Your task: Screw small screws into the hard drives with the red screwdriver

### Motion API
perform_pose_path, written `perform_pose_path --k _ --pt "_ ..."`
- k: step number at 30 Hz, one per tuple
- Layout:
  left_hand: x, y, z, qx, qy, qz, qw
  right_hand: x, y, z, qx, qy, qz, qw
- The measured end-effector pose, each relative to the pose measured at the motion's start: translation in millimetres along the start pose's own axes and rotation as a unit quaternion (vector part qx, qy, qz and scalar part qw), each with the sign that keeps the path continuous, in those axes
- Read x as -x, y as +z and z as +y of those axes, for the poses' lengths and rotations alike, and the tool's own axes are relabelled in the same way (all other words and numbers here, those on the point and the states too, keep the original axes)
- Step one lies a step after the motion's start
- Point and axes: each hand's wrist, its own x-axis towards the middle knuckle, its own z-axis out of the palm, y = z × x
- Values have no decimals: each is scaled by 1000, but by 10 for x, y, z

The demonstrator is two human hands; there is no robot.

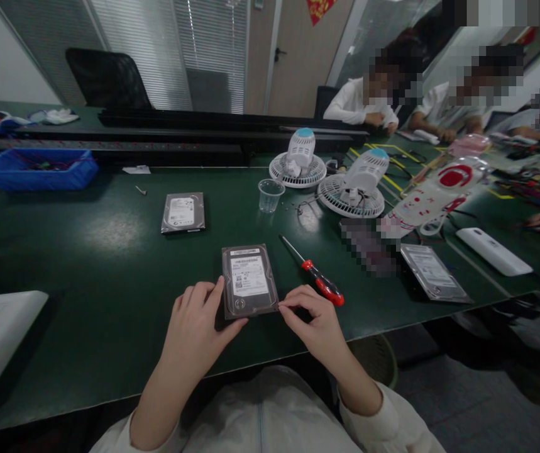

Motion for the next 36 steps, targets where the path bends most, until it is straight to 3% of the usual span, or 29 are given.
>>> perform_pose_path --k 13,20,27,36 --pt "-12 -18 13 10 8 3 1000 74 89 -107 61 -36 47 996" --pt "1 -14 12 9 -1 -5 1000 109 173 -150 60 22 83 994" --pt "-2 -13 4 8 -1 -6 1000 73 144 -134 26 78 69 994" --pt "2 -16 9 14 -7 -7 1000 46 118 -126 -5 98 53 994"
